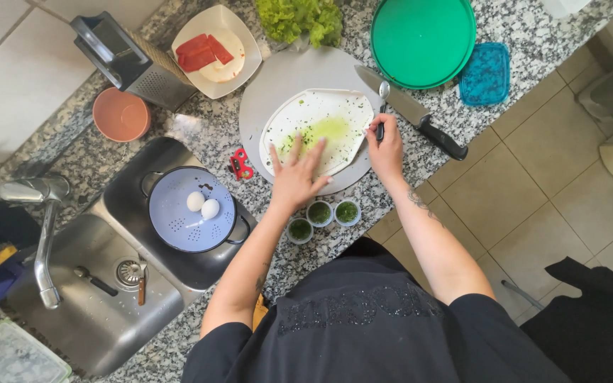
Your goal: The person scoops chopped green herbs from a white plate into small plastic containers using a spoon. They then walk to a table to retrieve lids and return to the counter to seal the containers.
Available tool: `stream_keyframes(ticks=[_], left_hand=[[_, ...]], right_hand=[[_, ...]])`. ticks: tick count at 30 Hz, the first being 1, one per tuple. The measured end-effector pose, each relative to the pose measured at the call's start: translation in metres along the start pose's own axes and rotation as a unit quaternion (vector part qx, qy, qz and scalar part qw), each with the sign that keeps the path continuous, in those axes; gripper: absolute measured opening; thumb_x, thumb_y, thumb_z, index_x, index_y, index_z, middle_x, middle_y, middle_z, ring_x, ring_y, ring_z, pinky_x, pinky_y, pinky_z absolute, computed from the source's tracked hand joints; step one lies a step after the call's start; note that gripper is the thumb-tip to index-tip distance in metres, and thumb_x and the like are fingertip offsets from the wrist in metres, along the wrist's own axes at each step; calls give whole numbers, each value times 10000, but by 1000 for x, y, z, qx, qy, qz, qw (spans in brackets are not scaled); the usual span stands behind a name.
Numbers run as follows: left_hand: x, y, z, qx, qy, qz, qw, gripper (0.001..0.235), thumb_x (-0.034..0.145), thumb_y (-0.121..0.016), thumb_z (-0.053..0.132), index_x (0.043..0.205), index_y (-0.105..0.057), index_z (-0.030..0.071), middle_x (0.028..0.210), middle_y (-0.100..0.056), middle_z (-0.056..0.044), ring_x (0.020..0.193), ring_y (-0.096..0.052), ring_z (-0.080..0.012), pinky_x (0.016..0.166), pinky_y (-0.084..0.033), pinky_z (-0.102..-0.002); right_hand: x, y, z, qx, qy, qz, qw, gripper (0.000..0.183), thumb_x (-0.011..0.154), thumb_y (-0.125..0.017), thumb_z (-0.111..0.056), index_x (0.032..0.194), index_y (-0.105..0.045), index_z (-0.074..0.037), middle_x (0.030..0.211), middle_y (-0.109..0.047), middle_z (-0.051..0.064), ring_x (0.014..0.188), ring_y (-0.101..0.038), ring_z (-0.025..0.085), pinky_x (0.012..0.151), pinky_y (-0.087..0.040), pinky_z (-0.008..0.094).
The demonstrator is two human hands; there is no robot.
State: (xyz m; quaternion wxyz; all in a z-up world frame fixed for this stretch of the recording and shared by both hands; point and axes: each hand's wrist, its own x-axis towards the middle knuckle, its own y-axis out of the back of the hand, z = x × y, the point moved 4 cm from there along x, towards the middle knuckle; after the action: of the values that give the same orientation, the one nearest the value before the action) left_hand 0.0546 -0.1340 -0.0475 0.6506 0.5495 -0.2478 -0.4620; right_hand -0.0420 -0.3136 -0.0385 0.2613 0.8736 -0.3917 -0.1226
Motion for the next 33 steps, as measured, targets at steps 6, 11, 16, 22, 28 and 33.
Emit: stream_keyframes(ticks=[6, 11, 16, 22, 28, 33], left_hand=[[-4, 22, 39, -67, -63, -53, 994, 910, 755, -32, 808, 1475, -190, 275, 1441, -409, 24, 1416, -133, -229, 1069, 144, -614], [-9, -2, 47, -34, -98, -66, 992, 847, 805, -123, 775, 1487, -136, 272, 1452, -396, 54, 1427, -123, -212, 1064, 150, -642], [-6, 14, 26, -78, -43, -70, 994, 852, 800, -74, 781, 1485, -160, 281, 1430, -424, 29, 1411, -158, -238, 1061, 127, -639], [-7, 6, 39, -71, -67, -54, 994, 863, 803, -135, 782, 1484, -169, 252, 1437, -423, 0, 1418, -165, -254, 1063, 129, -653], [1, 23, 21, -69, -1, -41, 997, 850, 818, -66, 760, 1486, -175, 246, 1410, -451, -27, 1409, -144, -258, 1048, 156, -627], [-18, 32, -6, -99, 80, 25, 992, 832, 852, -267, 737, 1491, -146, 218, 1517, -274, 13, 1421, -124, -287, 1046, 49, -701]], right_hand=[[1, 0, 2, 2, 2, 0, 1000, 198, 922, -568, -17, 982, -416, -130, 869, -532, 84, 882, -547, 335, 636, -509, 404], [1, 0, 5, 2, 9, 5, 1000, 206, 913, -579, -16, 987, -421, -124, 859, -539, 94, 875, -557, 332, 623, -511, 405], [2, 1, 4, 7, 12, 5, 1000, 191, 916, -574, -21, 985, -426, -121, 864, -548, 97, 864, -563, 333, 608, -516, 394], [-1, 1, -1, 5, 6, 2, 1000, 201, 914, -575, -9, 983, -422, -121, 859, -546, 94, 872, -553, 341, 610, -511, 407], [3, 3, 0, 13, -6, -4, 1000, 181, 924, -554, -16, 981, -423, -127, 863, -549, 79, 854, -555, 294, 629, -506, 388], [0, 0, 2, -1, 16, -17, 1000, 175, 937, -569, -58, 995, -419, -126, 878, -558, 97, 892, -555, 327, 624, -507, 406]])
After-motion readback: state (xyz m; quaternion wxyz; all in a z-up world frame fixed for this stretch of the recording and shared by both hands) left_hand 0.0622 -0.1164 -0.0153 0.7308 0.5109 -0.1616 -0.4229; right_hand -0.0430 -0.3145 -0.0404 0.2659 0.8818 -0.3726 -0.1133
